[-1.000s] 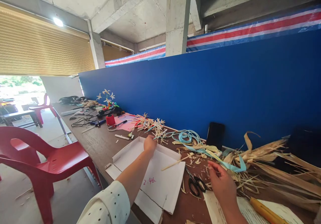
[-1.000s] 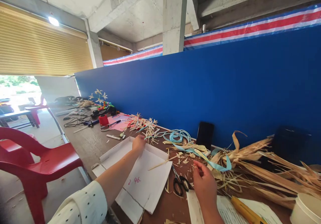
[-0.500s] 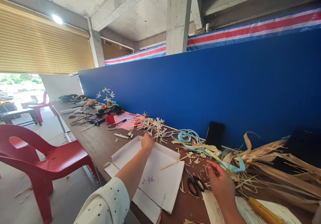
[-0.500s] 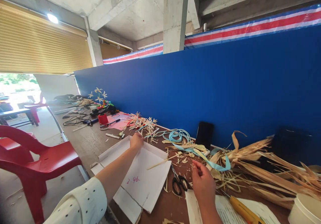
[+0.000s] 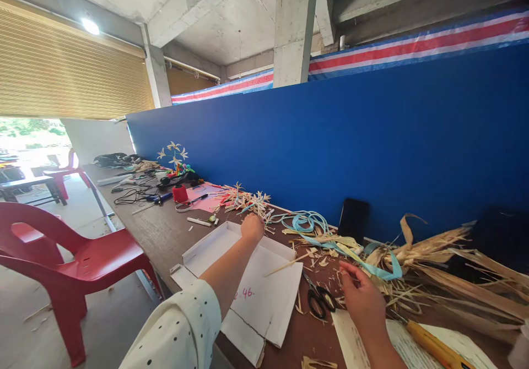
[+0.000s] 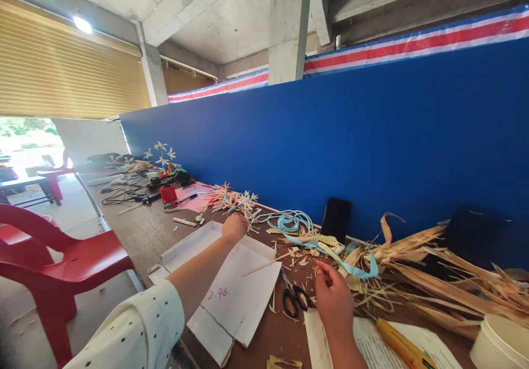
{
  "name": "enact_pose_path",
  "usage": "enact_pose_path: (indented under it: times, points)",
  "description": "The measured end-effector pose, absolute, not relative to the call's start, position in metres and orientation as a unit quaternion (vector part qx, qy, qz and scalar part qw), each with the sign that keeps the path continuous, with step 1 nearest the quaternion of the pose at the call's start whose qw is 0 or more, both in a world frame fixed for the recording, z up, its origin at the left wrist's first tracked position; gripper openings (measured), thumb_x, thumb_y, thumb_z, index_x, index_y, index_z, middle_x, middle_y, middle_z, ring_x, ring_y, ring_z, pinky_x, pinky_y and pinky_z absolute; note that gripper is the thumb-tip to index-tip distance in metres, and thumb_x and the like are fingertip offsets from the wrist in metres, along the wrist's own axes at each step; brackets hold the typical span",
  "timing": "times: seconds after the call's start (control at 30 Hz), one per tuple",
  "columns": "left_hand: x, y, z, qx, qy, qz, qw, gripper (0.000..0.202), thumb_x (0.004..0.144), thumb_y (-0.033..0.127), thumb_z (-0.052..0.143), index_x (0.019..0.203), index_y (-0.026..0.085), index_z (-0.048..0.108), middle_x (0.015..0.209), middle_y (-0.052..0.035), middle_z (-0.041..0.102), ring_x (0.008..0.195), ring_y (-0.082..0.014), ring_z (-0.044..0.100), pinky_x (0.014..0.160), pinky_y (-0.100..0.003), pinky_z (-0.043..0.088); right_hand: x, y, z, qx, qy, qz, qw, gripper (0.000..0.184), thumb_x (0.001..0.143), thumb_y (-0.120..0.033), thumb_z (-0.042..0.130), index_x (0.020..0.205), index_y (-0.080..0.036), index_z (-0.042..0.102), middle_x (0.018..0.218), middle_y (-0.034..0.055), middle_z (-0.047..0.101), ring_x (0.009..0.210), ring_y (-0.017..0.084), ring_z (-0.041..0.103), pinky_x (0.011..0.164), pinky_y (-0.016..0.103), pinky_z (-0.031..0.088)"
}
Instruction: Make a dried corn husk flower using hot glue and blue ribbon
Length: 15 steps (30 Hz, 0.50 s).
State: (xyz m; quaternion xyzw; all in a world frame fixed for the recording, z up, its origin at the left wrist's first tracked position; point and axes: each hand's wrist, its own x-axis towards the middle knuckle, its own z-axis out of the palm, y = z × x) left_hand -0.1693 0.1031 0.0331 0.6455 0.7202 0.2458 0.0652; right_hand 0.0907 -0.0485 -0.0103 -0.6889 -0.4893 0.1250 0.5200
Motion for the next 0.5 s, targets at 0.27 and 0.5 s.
enact_pose_path:
  times: [0.27,0.5]
  points:
    - [-0.158,0.122,0.026,0.660,0.725,0.190,0.062,0.021,0.074,0.020,0.055,0.090,0.013,0.066,0.110,-0.0180,0.057,0.110,-0.0295,0.049,0.091,-0.036,0.039,0.089,-0.046,-0.018,-0.676,-0.504,0.115,0.526,0.037,0.075,-0.041,0.047,0.097,-0.018,0.066,0.073,0.0056,0.067,0.056,0.020,0.058,0.056,0.031,0.043]
    - [-0.157,0.120,0.033,0.634,0.738,0.202,0.110,0.022,0.075,0.017,0.052,0.093,0.014,0.064,0.114,-0.0184,0.056,0.113,-0.0286,0.048,0.093,-0.036,0.037,0.089,-0.047,-0.018,-0.678,-0.506,0.113,0.521,0.038,0.075,-0.043,0.047,0.096,-0.019,0.066,0.075,0.0056,0.068,0.059,0.020,0.059,0.057,0.031,0.044]
